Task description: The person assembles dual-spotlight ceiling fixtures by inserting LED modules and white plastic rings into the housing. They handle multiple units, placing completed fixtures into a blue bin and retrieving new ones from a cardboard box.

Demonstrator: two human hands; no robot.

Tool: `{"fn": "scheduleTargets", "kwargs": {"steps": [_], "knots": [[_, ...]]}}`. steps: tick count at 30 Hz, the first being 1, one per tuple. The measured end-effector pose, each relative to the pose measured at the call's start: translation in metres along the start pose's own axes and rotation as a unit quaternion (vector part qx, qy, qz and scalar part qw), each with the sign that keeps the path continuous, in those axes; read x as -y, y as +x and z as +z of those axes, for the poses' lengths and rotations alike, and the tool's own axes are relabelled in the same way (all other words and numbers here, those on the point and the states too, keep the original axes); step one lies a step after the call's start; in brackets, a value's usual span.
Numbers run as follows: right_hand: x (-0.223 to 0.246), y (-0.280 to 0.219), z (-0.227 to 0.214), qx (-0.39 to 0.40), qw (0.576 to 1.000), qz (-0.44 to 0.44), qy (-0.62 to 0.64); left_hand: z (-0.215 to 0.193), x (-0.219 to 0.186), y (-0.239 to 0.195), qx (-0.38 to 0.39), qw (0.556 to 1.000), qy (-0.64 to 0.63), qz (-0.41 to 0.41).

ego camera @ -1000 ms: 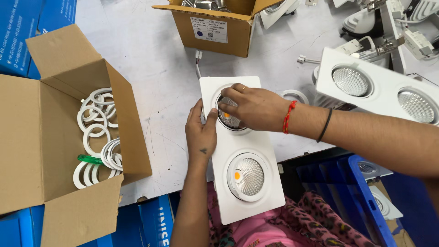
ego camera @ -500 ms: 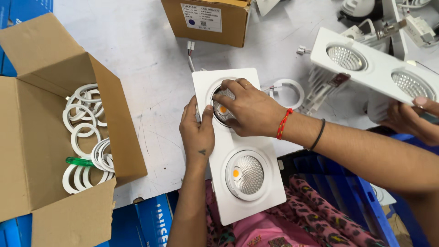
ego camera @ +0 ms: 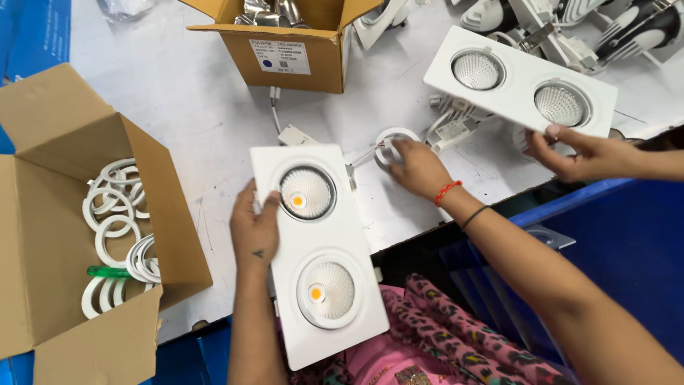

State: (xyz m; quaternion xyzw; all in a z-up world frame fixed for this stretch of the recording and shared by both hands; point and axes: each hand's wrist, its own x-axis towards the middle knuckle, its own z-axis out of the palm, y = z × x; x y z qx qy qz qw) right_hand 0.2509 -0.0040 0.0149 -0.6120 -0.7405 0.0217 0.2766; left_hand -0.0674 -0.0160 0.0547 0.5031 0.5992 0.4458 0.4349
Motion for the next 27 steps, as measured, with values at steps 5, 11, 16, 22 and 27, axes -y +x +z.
{"fn": "scheduleTargets", "kwargs": {"steps": [5, 11, 16, 22, 27], "knots": [[-0.02, -0.029, 0.021, 0.117, 0.991, 0.055, -0.037, 0.002, 0.001, -0.005, 0.028, 0.994, 0.069, 0.078], [0.009, -0.039, -0.017, 0.044, 0.866, 0.252, 0.431, 0.002, 0.02, 0.001, 0.005, 0.995, 0.006, 0.098], [0.093, -0.05, -0.019, -0.03, 0.954, -0.045, 0.295, 0.008, 0.03, -0.002, -0.008, 0.995, -0.009, 0.101], [0.147, -0.039, 0.006, -0.019, 0.961, -0.177, 0.212, 0.002, 0.032, -0.007, -0.037, 0.997, -0.033, 0.065], [0.152, -0.041, 0.011, -0.046, 0.96, -0.235, 0.144, 0.001, 0.037, -0.023, -0.052, 0.996, -0.056, 0.038]]}}
